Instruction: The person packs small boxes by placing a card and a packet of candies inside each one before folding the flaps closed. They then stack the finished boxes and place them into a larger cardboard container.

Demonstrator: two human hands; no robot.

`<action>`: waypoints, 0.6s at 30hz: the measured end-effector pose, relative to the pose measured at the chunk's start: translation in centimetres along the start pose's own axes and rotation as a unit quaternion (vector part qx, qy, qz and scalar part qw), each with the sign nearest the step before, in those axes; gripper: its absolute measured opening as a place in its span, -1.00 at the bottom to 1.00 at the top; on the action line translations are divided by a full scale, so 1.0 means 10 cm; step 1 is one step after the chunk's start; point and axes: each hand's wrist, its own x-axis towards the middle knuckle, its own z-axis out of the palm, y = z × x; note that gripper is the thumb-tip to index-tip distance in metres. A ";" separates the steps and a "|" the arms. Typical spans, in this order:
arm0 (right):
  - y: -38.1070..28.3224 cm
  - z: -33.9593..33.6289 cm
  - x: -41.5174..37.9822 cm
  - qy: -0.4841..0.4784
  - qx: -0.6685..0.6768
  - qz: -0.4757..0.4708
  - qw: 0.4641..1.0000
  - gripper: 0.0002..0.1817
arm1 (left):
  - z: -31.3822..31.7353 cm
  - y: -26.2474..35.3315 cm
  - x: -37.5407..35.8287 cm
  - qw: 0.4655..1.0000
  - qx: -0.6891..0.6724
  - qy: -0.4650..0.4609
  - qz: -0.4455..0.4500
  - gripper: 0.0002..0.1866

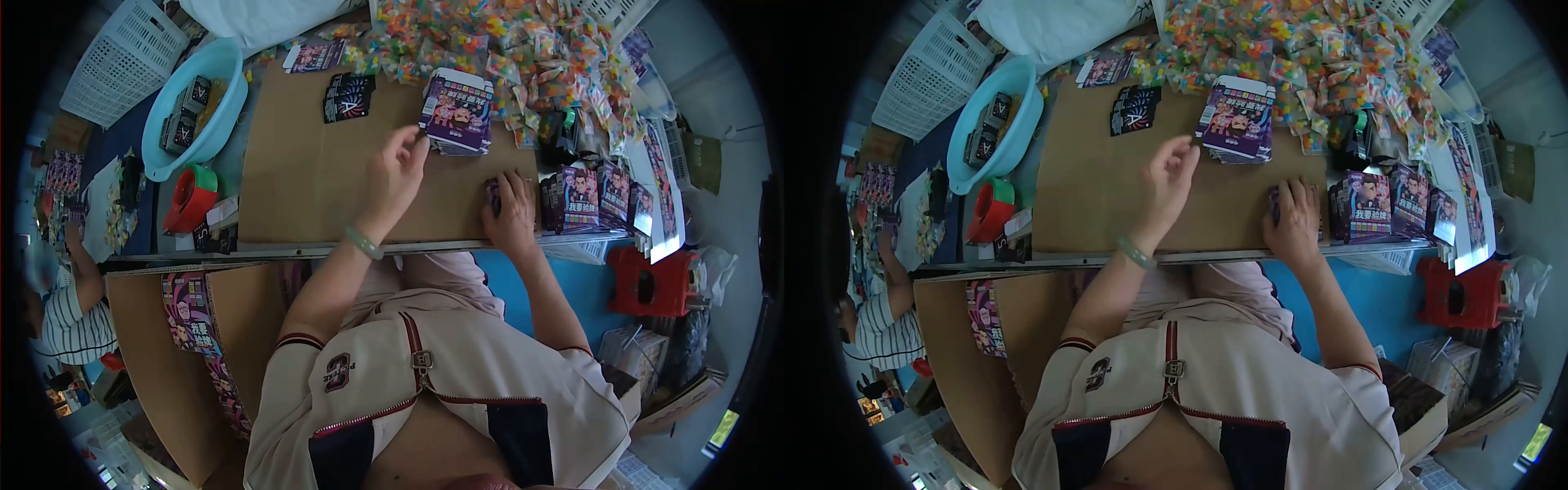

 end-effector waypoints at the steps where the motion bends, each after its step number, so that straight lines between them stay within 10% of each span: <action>1: 0.09 0.00 0.05 0.022 -0.004 0.005 1.000 -0.39 | 0.05 0.02 0.23 1.000 0.014 0.015 0.004 -0.53; 7: 0.19 0.00 0.19 0.032 -0.016 0.030 0.999 -0.43 | 0.31 -0.19 0.93 0.983 0.134 -0.124 -0.016 -0.40; 11: 0.08 -0.19 0.50 0.095 0.135 0.048 0.985 -0.42 | 0.32 -0.27 0.87 0.959 0.249 0.009 0.138 -0.59; 18: -0.44 -0.16 1.33 0.110 0.234 -0.045 0.965 -0.54 | 0.03 0.28 0.35 0.995 -0.023 0.000 0.101 -0.95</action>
